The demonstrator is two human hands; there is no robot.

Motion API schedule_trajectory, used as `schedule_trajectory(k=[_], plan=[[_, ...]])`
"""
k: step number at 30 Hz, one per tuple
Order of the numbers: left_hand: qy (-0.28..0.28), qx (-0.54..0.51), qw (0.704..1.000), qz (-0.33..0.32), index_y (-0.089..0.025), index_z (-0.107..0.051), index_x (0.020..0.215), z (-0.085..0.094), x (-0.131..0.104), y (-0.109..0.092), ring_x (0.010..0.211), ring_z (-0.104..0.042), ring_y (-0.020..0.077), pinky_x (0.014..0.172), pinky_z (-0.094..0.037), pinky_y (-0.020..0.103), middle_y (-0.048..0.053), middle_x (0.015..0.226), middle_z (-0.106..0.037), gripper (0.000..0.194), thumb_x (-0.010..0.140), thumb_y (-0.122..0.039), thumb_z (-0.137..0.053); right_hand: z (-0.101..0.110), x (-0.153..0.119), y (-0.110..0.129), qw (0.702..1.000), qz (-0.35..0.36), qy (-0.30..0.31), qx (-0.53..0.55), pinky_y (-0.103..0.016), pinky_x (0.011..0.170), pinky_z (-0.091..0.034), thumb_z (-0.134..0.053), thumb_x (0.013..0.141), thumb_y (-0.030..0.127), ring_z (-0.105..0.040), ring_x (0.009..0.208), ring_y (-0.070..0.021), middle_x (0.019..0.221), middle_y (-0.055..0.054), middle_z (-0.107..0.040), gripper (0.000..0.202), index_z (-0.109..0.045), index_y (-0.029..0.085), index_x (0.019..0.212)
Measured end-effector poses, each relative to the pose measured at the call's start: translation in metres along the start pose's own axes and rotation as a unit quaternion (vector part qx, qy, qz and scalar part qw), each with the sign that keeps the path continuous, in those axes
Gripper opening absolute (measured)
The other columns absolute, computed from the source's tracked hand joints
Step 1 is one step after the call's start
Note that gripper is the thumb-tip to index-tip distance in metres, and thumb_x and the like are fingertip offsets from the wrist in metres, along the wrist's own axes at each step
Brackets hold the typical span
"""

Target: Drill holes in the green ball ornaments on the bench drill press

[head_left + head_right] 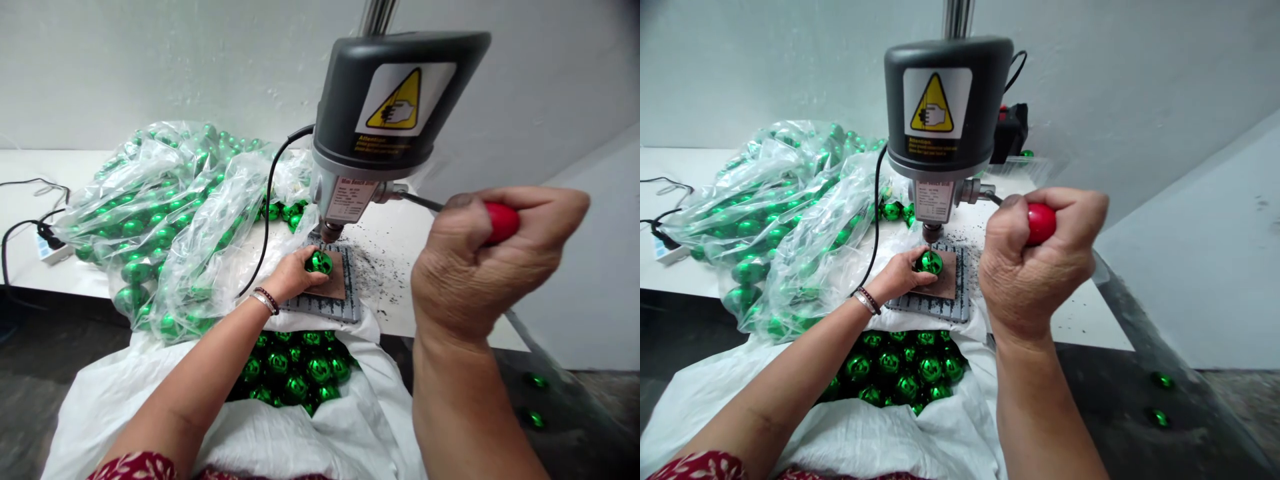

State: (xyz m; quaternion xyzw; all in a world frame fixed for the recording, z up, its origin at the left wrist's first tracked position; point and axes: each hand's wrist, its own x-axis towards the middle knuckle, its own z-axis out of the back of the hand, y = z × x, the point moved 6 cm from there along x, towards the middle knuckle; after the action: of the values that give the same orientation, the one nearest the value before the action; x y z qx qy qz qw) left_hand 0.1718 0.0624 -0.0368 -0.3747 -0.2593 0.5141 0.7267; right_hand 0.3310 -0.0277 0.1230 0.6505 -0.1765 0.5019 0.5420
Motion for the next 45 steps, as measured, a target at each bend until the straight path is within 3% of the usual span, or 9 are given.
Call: schedule_trajectory(k=[13, 21, 25, 28, 31, 35, 41, 43, 45], plan=[[0.009, -0.034, 0.999, 0.010, -0.012, -0.056, 0.130, -0.002, 0.000, 0.002, 0.104, -0.063, 0.0239, 0.095, -0.048, 0.034, 0.009, 0.115, -0.069, 0.065, 0.069, -0.024, -0.073, -0.003, -0.016, -0.007, 0.998, -0.018, -0.040, 0.055, -0.019, 0.062, -0.038, -0.044, 0.076, 0.018, -0.045, 0.063, -0.0027, 0.073, 0.003, -0.046, 0.005, -0.041, 0.016, 0.079], [0.001, -0.049, 0.999, -0.001, -0.013, -0.059, 0.126, -0.003, 0.001, 0.004, 0.098, -0.063, 0.0223, 0.091, -0.049, 0.034, 0.007, 0.109, -0.070, 0.061, 0.068, -0.026, -0.073, 0.001, -0.042, -0.015, 0.997, 0.045, -0.036, 0.048, -0.021, 0.061, -0.039, -0.048, 0.076, 0.015, -0.047, 0.065, -0.0046, 0.072, 0.003, -0.046, 0.005, -0.044, 0.017, 0.077], [0.006, -0.042, 0.999, 0.007, -0.015, -0.063, 0.118, 0.000, -0.001, 0.000, 0.089, -0.063, 0.0199, 0.084, -0.051, 0.031, 0.004, 0.098, -0.070, 0.053, 0.067, -0.026, -0.072, -0.002, -0.016, -0.009, 0.996, 0.065, -0.050, 0.046, -0.022, 0.064, -0.039, -0.045, 0.079, 0.019, -0.046, 0.066, -0.0041, 0.074, 0.003, -0.047, 0.003, -0.045, 0.016, 0.079], [0.016, -0.020, 1.000, 0.005, -0.017, -0.063, 0.117, 0.005, -0.005, -0.005, 0.087, -0.062, 0.0186, 0.083, -0.050, 0.029, 0.002, 0.095, -0.069, 0.053, 0.066, -0.026, -0.073, -0.009, 0.022, 0.001, 0.999, 0.044, -0.011, 0.002, -0.021, 0.062, -0.035, -0.043, 0.086, 0.024, -0.041, 0.063, -0.0025, 0.071, 0.004, -0.046, 0.010, -0.045, 0.016, 0.081], [0.024, -0.010, 1.000, -0.016, -0.019, -0.063, 0.118, 0.014, -0.015, -0.010, 0.087, -0.062, 0.0175, 0.082, -0.049, 0.028, 0.000, 0.096, -0.069, 0.053, 0.066, -0.026, -0.073, -0.015, 0.044, 0.005, 0.999, -0.019, 0.027, -0.015, -0.020, 0.063, -0.034, -0.043, 0.088, 0.026, -0.038, 0.062, -0.0012, 0.068, 0.006, -0.043, 0.015, -0.042, 0.016, 0.077], [0.046, 0.014, 0.999, -0.024, -0.018, -0.062, 0.122, 0.029, -0.040, -0.013, 0.091, -0.063, 0.0182, 0.083, -0.048, 0.027, 0.002, 0.101, -0.070, 0.056, 0.067, -0.028, -0.072, -0.018, 0.046, 0.006, 0.997, -0.062, 0.038, 0.003, -0.022, 0.067, -0.033, -0.045, 0.087, 0.029, -0.040, 0.066, -0.0007, 0.071, 0.007, -0.043, 0.016, -0.043, 0.016, 0.076], [0.199, 0.101, 0.975, 0.005, -0.024, -0.058, 0.131, 0.057, -0.089, -0.018, 0.078, -0.064, 0.0151, 0.072, -0.048, 0.022, 0.001, 0.096, -0.073, 0.070, 0.065, -0.031, -0.077, -0.018, 0.042, 0.005, 0.995, -0.075, 0.060, 0.033, -0.027, 0.071, -0.034, -0.044, 0.086, 0.028, -0.042, 0.070, -0.0015, 0.072, 0.008, -0.039, 0.014, -0.046, 0.016, 0.077], [0.218, 0.128, 0.967, 0.023, -0.024, -0.061, 0.129, 0.077, -0.099, -0.018, 0.075, -0.064, 0.0142, 0.069, -0.047, 0.021, 0.002, 0.097, -0.074, 0.063, 0.068, -0.035, -0.075, -0.018, 0.042, 0.006, 0.994, -0.080, 0.065, 0.043, -0.029, 0.075, -0.034, -0.044, 0.085, 0.027, -0.041, 0.073, -0.0018, 0.073, 0.007, -0.036, 0.014, -0.043, 0.017, 0.076], [0.175, 0.209, 0.961, 0.041, -0.023, -0.068, 0.117, 0.103, -0.102, -0.012, 0.077, -0.065, 0.0154, 0.070, -0.047, 0.023, 0.004, 0.098, -0.075, 0.039, 0.080, -0.033, -0.063, -0.019, 0.043, 0.005, 0.993, -0.079, 0.069, 0.051, -0.029, 0.076, -0.033, -0.043, 0.085, 0.025, -0.039, 0.074, -0.0020, 0.074, 0.007, -0.033, 0.013, -0.040, 0.018, 0.074]])
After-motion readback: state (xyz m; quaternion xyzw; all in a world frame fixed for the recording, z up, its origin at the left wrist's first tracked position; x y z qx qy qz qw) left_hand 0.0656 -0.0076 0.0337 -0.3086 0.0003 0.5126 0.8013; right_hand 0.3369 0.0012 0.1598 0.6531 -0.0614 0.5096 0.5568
